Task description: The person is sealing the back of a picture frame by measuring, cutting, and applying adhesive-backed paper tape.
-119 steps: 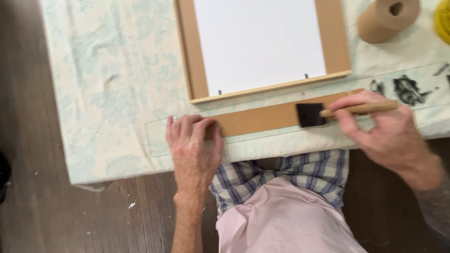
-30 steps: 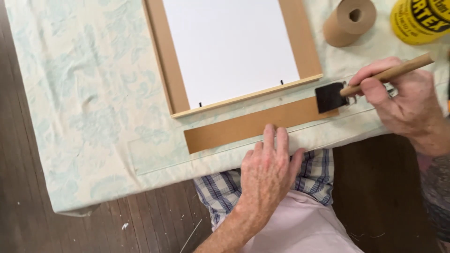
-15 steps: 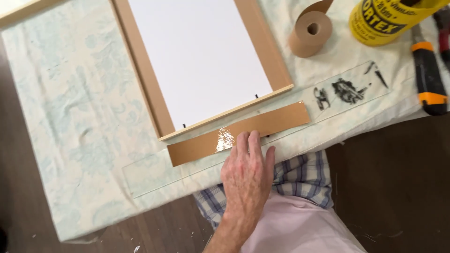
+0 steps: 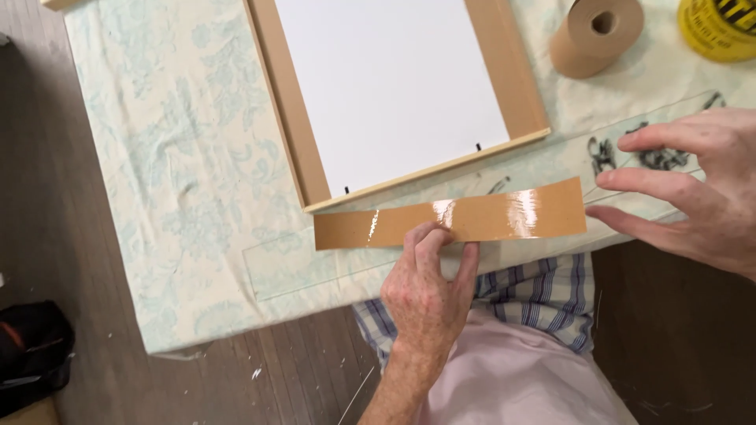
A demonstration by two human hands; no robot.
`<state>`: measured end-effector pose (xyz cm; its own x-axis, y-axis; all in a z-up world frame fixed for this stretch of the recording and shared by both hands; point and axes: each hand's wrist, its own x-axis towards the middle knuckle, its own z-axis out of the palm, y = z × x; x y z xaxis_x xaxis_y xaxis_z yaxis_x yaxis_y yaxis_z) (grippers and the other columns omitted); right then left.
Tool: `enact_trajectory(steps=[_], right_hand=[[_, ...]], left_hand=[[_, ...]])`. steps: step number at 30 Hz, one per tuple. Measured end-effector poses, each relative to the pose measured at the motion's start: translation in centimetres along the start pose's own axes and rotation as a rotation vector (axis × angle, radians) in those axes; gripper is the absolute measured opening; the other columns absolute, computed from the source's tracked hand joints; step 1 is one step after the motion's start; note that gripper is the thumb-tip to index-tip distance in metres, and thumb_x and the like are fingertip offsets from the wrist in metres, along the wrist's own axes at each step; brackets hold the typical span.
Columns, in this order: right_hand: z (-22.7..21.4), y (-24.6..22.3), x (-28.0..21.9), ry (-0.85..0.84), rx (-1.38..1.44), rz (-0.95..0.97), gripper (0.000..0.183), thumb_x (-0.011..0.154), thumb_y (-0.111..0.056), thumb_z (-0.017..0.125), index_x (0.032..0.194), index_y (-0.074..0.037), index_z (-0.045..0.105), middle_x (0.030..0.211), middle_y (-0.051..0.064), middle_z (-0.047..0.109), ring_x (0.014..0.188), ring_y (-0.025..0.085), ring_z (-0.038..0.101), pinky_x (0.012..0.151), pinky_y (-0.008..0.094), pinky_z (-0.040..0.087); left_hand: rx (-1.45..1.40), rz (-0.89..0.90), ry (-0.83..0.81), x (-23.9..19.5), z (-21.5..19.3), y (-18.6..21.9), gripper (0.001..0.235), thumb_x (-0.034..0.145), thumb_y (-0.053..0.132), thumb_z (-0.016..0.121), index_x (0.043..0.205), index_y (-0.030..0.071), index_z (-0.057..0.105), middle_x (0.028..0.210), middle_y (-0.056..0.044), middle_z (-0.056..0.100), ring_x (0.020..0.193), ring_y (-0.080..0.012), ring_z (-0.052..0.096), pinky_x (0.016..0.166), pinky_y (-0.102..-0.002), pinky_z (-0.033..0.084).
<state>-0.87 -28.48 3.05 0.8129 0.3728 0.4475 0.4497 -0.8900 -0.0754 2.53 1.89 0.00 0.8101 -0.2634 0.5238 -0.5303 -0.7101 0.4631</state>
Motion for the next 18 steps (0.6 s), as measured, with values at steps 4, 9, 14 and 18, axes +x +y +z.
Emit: enact_trajectory(steps=[4,9,14,18], right_hand=[[1.2,-0.7,1.5,0.097,0.070,-0.089,0.026,0.096,-0.024,0.092,0.112,-0.025,0.072,0.122,0.013,0.060,0.109,0.032,0.057,0.096,0.050,0.047],[2.5,0.4,0.7,0.091,0.238,-0.044,0.037,0.079,-0.034,0.099,0.078,-0.020,0.065,0.099,0.010,0.068,0.082,0.028,0.066,0.075,0.049,0.052],[3.0,0.5,-0.1,0.088,0.181,-0.136,0.037,0.090,-0.025,0.096,0.118,-0.028,0.071,0.115,0.012,0.060,0.088,0.030,0.059,0.085,0.053,0.053],[1.0,-0.2,1.9,-0.033,0.196,-0.123,0.028,0.084,-0.022,0.090,0.109,-0.028,0.078,0.101,0.010,0.067,0.080,0.032,0.058,0.083,0.051,0.052]], left_hand=[[-0.050,0.019,-0.001,-0.2,0.0,-0.1,0.032,0.094,0.019,0.081,0.108,0.010,0.054,0.102,-0.006,0.070,0.065,-0.0089,0.062,0.048,-0.021,0.045],[-0.075,0.016,-0.004,-0.5,0.1,0.1,0.035,0.094,0.019,0.084,0.108,0.008,0.054,0.101,-0.009,0.069,0.068,-0.0114,0.064,0.051,-0.022,0.051],[-0.085,0.022,-0.004,-0.5,-0.1,-0.1,0.037,0.094,0.020,0.086,0.107,0.008,0.053,0.103,-0.008,0.070,0.068,-0.0112,0.064,0.050,-0.022,0.050],[-0.116,-0.012,-0.026,-0.9,-0.3,-0.2,0.039,0.094,0.022,0.084,0.109,0.008,0.051,0.105,-0.009,0.069,0.070,-0.0103,0.065,0.049,-0.021,0.050]])
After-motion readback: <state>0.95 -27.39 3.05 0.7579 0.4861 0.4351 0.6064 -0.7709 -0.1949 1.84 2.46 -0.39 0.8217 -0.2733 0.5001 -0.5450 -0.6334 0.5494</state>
